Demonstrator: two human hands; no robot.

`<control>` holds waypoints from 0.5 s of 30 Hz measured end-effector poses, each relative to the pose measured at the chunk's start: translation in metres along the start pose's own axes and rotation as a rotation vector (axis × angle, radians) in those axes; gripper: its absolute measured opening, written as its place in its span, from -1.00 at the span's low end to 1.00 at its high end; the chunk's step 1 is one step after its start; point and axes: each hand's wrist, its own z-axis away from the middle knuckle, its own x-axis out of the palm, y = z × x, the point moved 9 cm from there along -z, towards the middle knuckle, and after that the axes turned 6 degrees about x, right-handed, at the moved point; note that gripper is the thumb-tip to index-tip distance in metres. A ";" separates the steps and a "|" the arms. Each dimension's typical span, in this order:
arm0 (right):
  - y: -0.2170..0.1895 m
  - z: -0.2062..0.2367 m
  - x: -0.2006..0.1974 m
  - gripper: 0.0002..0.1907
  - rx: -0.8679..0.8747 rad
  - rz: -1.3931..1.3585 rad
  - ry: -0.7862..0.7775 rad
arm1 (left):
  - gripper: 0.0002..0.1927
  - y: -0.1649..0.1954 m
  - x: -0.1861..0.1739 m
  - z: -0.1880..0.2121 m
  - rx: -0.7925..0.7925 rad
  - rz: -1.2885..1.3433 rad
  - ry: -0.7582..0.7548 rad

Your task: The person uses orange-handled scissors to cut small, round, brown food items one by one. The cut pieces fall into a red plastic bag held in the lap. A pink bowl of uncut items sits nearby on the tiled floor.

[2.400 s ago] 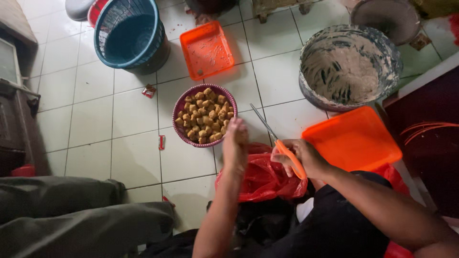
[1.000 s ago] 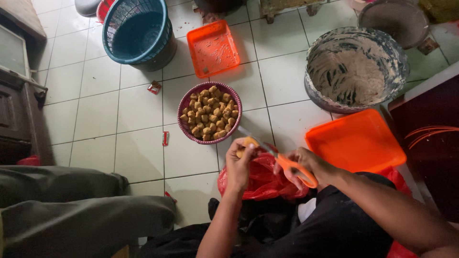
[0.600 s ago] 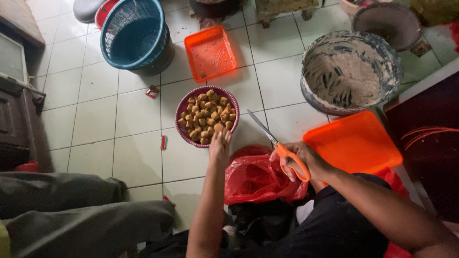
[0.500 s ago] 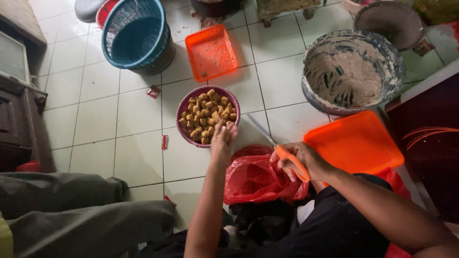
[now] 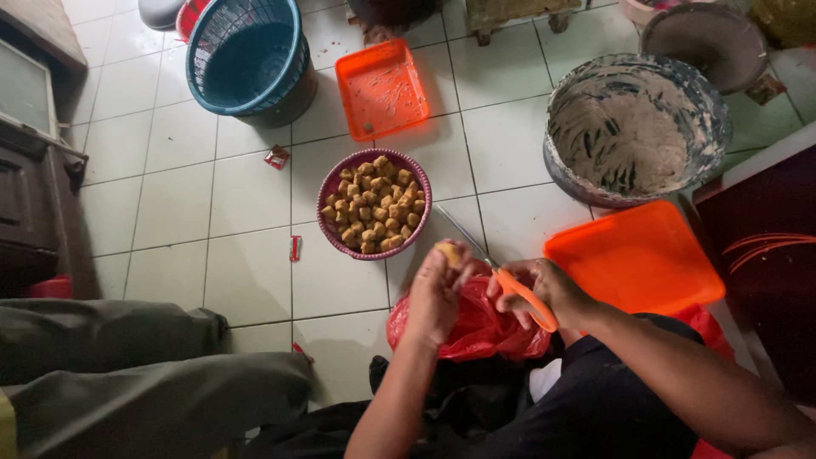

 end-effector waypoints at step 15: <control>0.022 0.009 0.038 -0.38 0.210 -0.203 -0.417 | -0.53 0.040 -0.032 -0.010 0.200 0.046 0.106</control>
